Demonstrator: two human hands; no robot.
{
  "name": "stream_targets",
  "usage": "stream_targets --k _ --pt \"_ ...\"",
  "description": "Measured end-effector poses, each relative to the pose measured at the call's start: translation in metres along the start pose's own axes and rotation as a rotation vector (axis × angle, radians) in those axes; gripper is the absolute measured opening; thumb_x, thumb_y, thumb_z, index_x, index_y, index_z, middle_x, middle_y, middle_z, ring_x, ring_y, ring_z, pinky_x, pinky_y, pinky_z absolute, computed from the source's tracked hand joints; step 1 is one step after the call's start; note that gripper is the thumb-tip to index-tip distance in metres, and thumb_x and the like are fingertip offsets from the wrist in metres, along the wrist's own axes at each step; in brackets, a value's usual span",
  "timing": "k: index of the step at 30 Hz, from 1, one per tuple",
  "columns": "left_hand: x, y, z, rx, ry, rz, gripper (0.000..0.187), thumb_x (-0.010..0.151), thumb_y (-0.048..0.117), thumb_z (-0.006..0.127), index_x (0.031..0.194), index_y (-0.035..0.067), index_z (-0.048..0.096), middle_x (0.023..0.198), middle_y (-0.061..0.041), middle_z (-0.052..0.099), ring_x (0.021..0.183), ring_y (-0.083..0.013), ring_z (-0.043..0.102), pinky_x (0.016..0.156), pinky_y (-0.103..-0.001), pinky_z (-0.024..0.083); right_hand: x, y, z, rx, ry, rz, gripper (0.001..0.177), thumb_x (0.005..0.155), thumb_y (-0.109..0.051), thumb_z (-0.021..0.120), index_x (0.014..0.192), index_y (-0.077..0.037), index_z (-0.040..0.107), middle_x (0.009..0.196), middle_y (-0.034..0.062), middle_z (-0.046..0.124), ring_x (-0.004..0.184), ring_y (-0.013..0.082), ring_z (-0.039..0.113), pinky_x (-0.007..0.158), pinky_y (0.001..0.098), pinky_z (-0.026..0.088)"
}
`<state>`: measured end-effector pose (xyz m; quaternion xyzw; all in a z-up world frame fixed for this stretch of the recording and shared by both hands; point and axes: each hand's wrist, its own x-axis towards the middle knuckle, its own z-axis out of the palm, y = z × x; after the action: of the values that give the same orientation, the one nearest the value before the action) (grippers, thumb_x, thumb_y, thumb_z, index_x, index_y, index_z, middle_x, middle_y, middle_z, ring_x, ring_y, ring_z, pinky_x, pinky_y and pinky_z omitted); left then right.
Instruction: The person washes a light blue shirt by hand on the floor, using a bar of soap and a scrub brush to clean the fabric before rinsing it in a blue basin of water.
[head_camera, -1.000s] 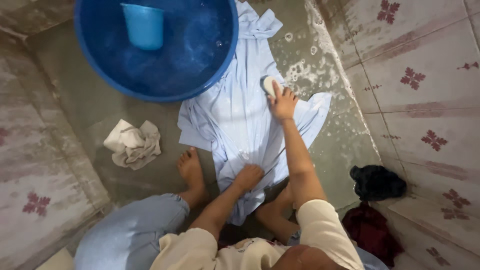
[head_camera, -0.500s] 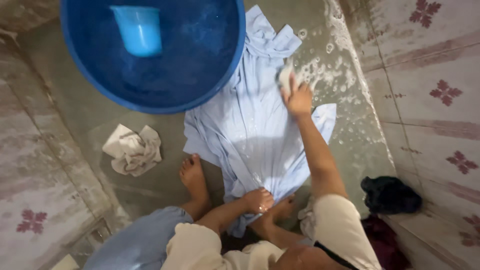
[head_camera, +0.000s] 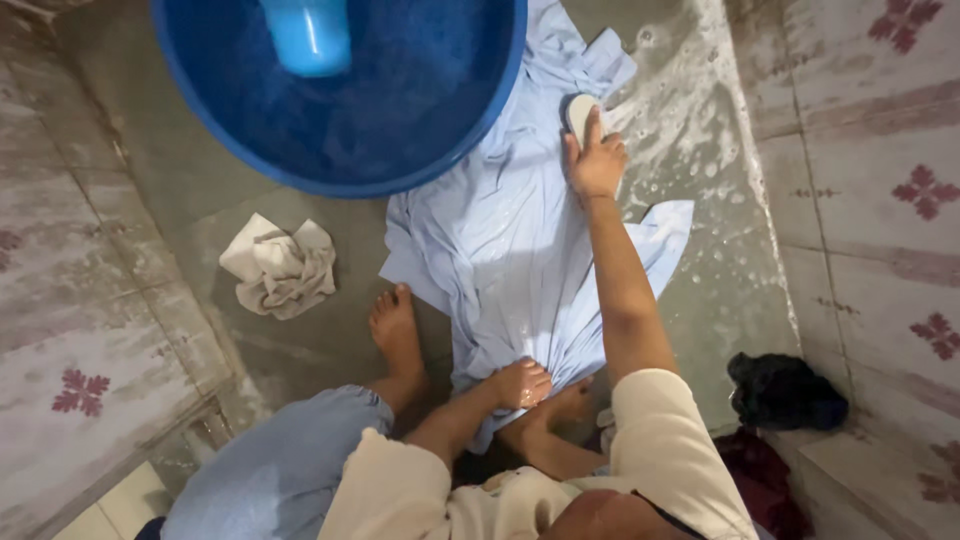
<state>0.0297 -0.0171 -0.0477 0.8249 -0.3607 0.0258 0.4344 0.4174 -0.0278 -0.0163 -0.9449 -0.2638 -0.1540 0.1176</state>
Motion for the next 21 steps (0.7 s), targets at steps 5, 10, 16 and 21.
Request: stream_targets --k 5,10,16,21 --pt "-0.004 -0.002 -0.005 -0.027 0.114 0.021 0.025 0.080 0.028 0.068 0.090 0.007 0.058 0.089 -0.006 0.054 0.086 -0.0247 0.056 0.081 -0.038 0.044 -0.125 -0.038 -0.004 0.382 -0.177 -0.485 0.045 0.098 -0.022 0.061 0.143 -0.017 0.058 0.138 0.0108 0.067 0.128 0.0340 0.063 0.106 0.0492 0.048" --pt "-0.004 -0.005 -0.001 0.114 0.185 0.146 0.026 0.079 0.026 0.068 0.090 0.004 0.060 0.094 -0.010 0.059 0.092 -0.0267 0.060 0.089 -0.040 0.048 -0.195 -0.078 0.019 0.181 -0.310 -0.788 0.043 0.095 -0.023 0.065 0.137 -0.011 0.063 0.089 0.0179 0.064 0.083 0.0363 0.063 0.075 0.0518 0.050" --pt "0.020 -0.019 -0.039 0.180 -0.014 -0.251 0.031 0.087 0.034 0.071 0.105 0.008 0.065 0.107 -0.011 0.064 0.104 -0.0305 0.060 0.095 -0.047 0.044 0.052 -0.028 0.057 0.256 -0.048 0.141 0.068 0.097 -0.052 0.063 0.150 -0.012 0.050 0.095 0.0276 0.063 0.079 0.0444 0.061 0.069 0.0528 0.049" --pt "0.016 -0.102 -0.109 0.517 0.448 -0.942 0.092 0.067 0.061 0.076 0.132 0.000 0.056 0.133 -0.019 0.056 0.118 -0.0456 0.047 0.097 -0.059 0.036 -0.072 0.003 -0.025 0.121 -0.205 0.219 0.072 0.101 -0.054 0.056 0.160 -0.017 0.039 0.105 0.0296 0.068 0.090 0.0482 0.065 0.084 0.0556 0.051"
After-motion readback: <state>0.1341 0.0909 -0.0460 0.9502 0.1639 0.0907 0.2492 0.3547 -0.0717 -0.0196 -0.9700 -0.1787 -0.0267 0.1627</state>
